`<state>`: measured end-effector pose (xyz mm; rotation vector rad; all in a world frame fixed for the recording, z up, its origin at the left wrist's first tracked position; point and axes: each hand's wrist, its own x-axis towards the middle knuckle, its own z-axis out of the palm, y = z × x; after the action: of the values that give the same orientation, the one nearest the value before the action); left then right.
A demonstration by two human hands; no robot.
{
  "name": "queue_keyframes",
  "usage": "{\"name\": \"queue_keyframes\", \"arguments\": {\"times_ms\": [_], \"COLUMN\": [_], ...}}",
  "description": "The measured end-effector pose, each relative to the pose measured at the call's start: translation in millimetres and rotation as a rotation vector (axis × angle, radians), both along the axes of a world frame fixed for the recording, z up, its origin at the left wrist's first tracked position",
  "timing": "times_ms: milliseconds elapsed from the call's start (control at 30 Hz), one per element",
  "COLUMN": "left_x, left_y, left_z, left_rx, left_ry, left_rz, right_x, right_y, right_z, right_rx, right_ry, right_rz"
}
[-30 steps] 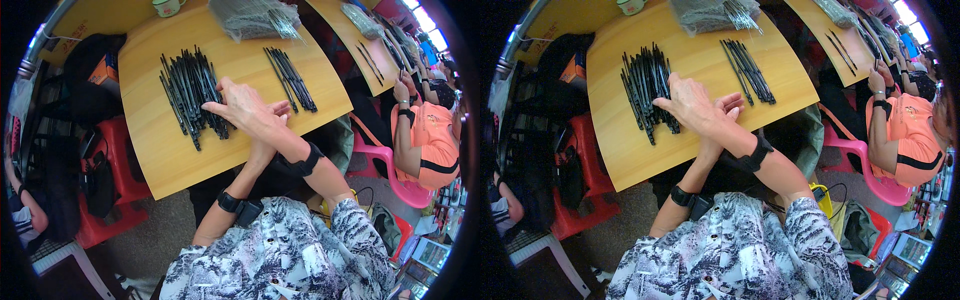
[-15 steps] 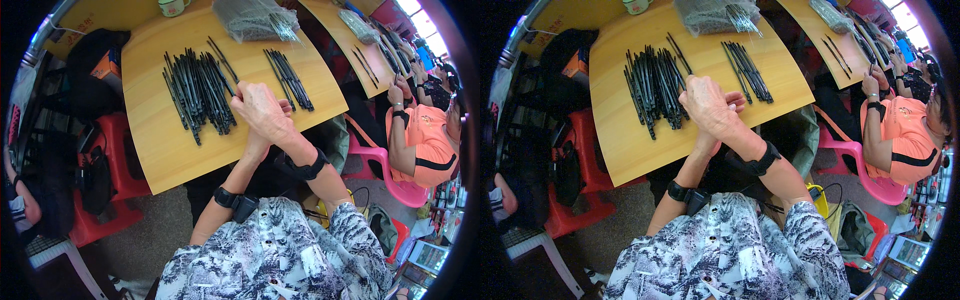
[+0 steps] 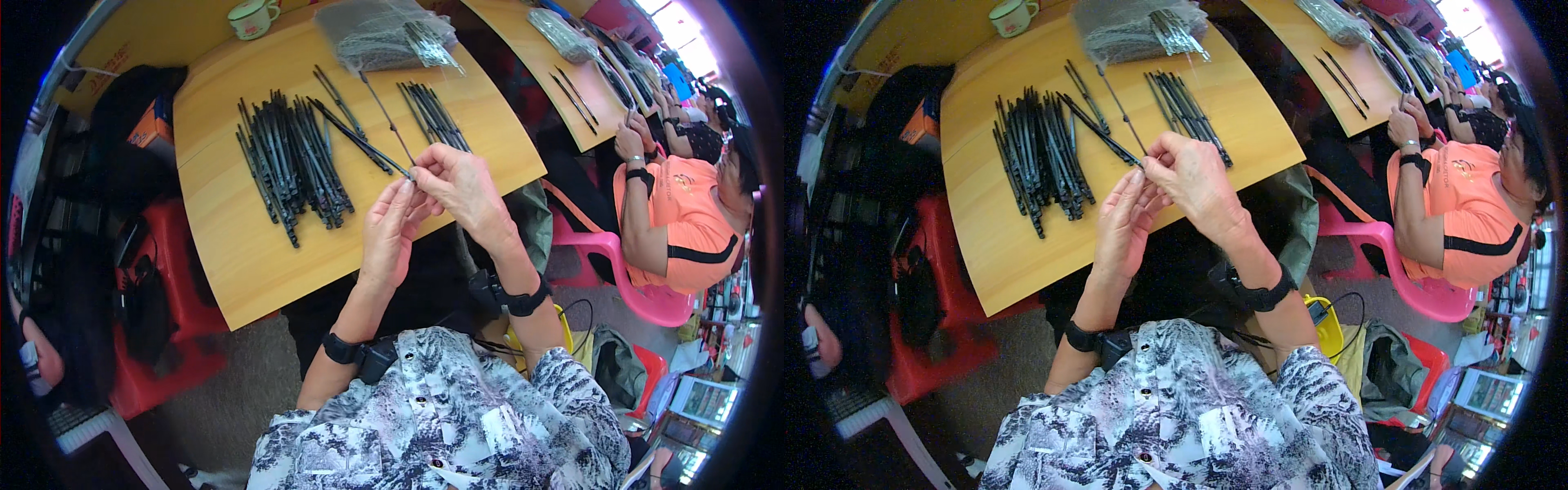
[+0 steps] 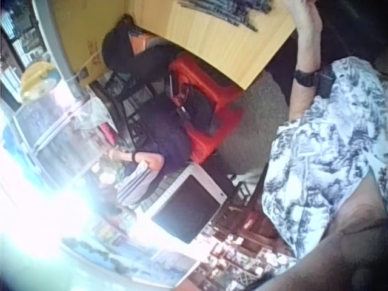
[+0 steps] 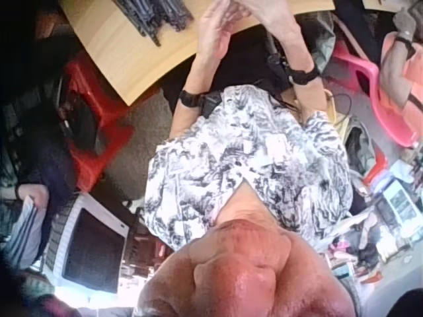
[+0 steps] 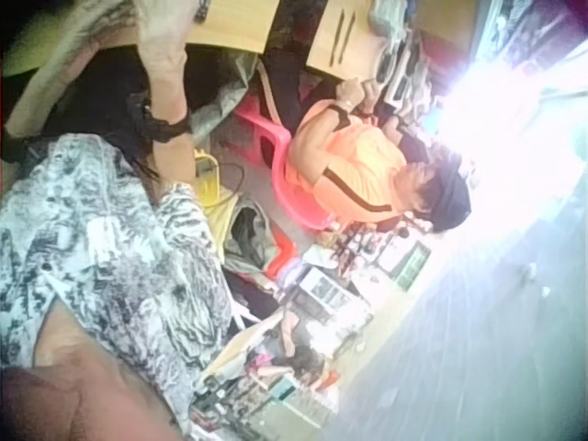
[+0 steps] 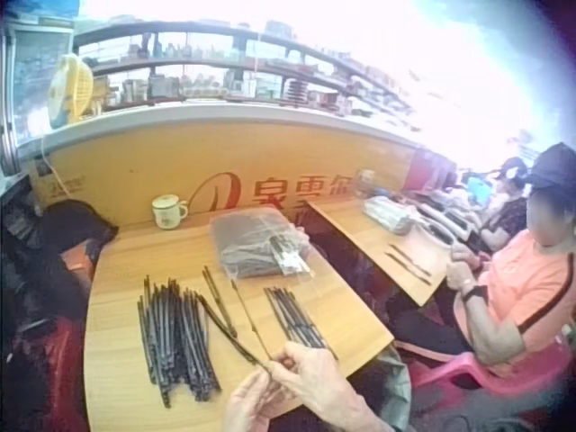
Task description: The recorder attaches small translucent parts to black plastic rods while seated at an assembly table in a manufacturing facility.
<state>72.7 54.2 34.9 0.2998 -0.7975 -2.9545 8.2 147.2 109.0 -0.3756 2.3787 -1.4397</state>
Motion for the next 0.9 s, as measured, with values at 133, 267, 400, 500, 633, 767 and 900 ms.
{"name": "queue_keyframes", "arguments": {"times_ms": [133, 267, 400, 500, 633, 767, 900], "left_x": [-7.2, -10.8, -9.9, -11.3, -12.0, -10.6, -11.0], "left_y": [-2.0, -5.2, -5.3, -6.5, -8.8, -7.9, -8.3], "left_z": [-4.4, -7.4, -10.0, -11.1, -9.8, -6.0, -2.9], "left_rx": [-0.01, -0.002, 0.01, -0.044, -0.03, -0.045, -0.042], "left_ry": [-0.003, -0.023, 0.051, 0.079, 0.136, 0.105, 0.127], "left_rz": [-0.021, -0.005, -0.06, -0.086, -0.172, -0.279, -0.26], "right_x": [6.8, -1.3, -45.3, -81.4, -103.8, -111.4, -114.6], "right_y": [10.8, 20.0, 35.2, 37.1, 31.8, 25.4, 28.2], "right_z": [-0.6, -0.5, -6.4, -21.6, -40.7, -44.3, -37.6], "right_rx": [-0.042, 0.054, 0.164, 0.392, 0.474, 0.552, 0.577], "right_ry": [0.035, 0.284, 0.283, 0.505, 0.577, 0.584, 0.532], "right_rz": [0.056, 0.15, -0.141, -0.27, -0.276, -0.27, -0.295]}}
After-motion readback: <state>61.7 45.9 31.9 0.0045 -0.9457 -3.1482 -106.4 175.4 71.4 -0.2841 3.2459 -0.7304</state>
